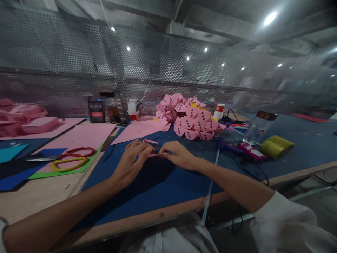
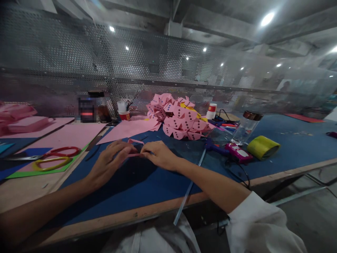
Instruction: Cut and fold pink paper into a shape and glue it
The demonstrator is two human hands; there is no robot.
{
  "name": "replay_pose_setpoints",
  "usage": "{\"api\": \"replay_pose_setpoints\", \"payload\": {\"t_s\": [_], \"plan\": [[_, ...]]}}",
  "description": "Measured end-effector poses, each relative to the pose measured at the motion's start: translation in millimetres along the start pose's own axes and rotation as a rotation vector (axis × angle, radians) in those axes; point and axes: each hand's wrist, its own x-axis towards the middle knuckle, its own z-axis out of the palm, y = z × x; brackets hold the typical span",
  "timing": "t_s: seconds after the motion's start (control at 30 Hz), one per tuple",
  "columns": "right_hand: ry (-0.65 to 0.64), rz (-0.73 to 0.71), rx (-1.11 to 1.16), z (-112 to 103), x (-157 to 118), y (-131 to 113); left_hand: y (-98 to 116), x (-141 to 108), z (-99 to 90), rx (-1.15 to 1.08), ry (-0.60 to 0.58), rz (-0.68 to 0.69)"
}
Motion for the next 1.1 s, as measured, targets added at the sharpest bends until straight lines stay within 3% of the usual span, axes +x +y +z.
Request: {"api": "replay_pose_setpoints", "payload": {"t_s": [0.17,0.3,0.47,0.63,0.87,1.1], "plan": [[-0.027,0.04,0.026,-8.2,1.2,3.4,-17.1,10.2,-10.3,-0.125,0.035,-0.077],[-0.058,0.074,0.155,-10.9,-0.7,9.6,-33.2,17.6,-12.9,-0.038,-0.028,-0.038],[-0.049,0.165,0.272,-15.7,-3.2,16.5,-36.4,20.6,-11.7,0.019,-0.021,-0.01],[0.007,0.154,0.105,-18.5,-2.4,21.1,-36.6,20.7,-11.1,0.046,-0.013,0.007],[0.257,0.08,-0.045,-16.7,-1.2,18.4,-33.6,19.6,-10.8,0.007,0.016,-0.029],[0.181,0.035,-0.076,-9.2,-3.3,14.9,-34.1,16.5,-8.6,-0.033,-0.019,-0.047]]}}
